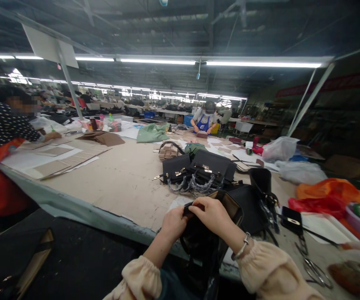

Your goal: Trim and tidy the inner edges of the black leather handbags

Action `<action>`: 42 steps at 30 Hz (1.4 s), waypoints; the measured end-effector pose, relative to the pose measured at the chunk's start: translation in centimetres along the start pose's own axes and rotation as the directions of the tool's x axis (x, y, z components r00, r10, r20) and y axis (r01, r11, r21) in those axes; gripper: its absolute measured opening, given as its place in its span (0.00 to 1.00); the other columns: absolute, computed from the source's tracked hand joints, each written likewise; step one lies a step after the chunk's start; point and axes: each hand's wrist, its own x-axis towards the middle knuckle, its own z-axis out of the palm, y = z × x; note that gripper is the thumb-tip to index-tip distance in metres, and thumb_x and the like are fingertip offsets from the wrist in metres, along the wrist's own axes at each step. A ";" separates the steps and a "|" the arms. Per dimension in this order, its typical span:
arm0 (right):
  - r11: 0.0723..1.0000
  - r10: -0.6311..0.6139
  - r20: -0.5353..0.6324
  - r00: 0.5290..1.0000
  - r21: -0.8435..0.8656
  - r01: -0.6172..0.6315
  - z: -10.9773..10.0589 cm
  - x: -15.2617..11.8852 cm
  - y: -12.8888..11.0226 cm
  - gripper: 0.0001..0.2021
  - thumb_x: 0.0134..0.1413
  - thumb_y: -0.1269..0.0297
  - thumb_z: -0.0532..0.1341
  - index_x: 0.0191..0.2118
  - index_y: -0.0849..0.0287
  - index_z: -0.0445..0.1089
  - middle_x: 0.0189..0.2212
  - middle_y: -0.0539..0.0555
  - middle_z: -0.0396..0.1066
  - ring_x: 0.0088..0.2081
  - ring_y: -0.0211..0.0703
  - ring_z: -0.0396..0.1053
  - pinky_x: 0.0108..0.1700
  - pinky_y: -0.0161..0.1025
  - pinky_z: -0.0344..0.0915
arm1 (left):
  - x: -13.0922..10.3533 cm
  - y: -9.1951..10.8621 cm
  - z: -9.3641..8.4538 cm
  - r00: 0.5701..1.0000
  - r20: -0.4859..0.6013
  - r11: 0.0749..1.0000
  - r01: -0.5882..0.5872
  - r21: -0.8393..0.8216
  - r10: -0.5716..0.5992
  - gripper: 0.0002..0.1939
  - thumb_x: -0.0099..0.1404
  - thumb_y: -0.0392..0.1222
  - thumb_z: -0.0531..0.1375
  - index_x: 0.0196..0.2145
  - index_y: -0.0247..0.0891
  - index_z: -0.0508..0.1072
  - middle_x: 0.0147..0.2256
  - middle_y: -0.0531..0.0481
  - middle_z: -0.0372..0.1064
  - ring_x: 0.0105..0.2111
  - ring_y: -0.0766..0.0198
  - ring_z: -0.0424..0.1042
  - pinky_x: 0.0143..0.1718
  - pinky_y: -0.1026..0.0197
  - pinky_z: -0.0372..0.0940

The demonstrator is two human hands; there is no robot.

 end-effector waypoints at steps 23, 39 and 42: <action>0.991 0.121 0.072 0.990 0.042 -0.124 -0.6 0.2 0.3 0.11 0.46 0.68 0.55 0.27 0.56 0.75 0.24 0.50 0.74 0.29 0.41 0.69 0.33 0.34 0.61 | -0.5 0.0 0.3 1.000 -0.013 1.000 -0.015 0.018 0.015 0.12 0.61 0.39 0.54 0.41 0.43 0.73 0.39 0.49 0.74 0.41 0.57 0.72 0.39 0.61 0.63; 0.998 -0.041 -0.017 0.999 0.050 0.042 0.7 -0.2 0.6 0.05 0.51 0.68 0.58 0.29 0.56 0.72 0.27 0.49 0.69 0.32 0.39 0.67 0.38 0.35 0.61 | -1.1 0.3 0.9 0.969 -0.220 0.989 -0.130 -0.075 0.111 0.12 0.57 0.34 0.57 0.41 0.39 0.71 0.43 0.47 0.69 0.46 0.59 0.67 0.49 0.58 0.62; 0.997 -0.030 -0.051 0.998 0.074 0.033 0.6 -0.4 0.9 0.03 0.50 0.67 0.59 0.33 0.57 0.68 0.28 0.49 0.69 0.31 0.39 0.66 0.36 0.35 0.61 | -1.1 0.4 1.1 0.927 -0.360 0.946 -0.208 -0.251 0.108 0.17 0.56 0.36 0.59 0.45 0.37 0.68 0.45 0.46 0.68 0.47 0.60 0.67 0.51 0.58 0.63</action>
